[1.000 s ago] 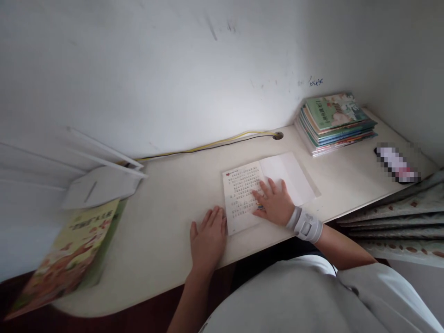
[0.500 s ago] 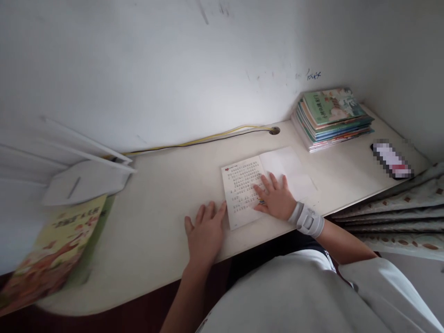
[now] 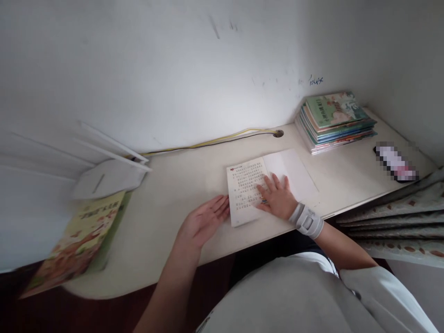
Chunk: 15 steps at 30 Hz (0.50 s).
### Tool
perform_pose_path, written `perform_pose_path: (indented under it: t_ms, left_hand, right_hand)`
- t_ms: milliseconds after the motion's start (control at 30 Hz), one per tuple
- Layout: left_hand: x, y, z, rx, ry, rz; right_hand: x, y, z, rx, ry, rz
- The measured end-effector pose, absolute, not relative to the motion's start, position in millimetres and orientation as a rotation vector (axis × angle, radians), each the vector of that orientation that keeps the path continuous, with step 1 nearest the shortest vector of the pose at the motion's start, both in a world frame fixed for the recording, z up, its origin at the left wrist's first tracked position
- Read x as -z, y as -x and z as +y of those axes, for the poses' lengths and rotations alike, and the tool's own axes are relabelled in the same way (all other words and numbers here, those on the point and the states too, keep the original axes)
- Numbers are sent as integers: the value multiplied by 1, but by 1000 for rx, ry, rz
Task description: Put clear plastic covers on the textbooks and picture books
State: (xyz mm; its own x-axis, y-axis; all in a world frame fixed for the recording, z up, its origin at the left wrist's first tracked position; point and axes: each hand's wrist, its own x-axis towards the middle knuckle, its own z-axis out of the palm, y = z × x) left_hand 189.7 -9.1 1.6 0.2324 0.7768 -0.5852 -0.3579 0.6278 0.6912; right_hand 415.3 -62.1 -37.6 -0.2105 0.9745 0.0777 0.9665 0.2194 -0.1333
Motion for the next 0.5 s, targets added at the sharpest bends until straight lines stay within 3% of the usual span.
perform_pose_path:
  t_ms: [200, 400, 500]
  left_hand:
    - [-9, -213, -1, -763, -659, 951]
    - [-11, -238, -20, -989, -1359, 1034]
    - [3, -238, -30, -1264, -1634, 1247]
  right_hand:
    - [23, -404, -72, -238, 1643, -2302]
    - [19, -392, -90, -123, 1530, -1977]
    - [19, -401, -95, -134, 1573, -1816]
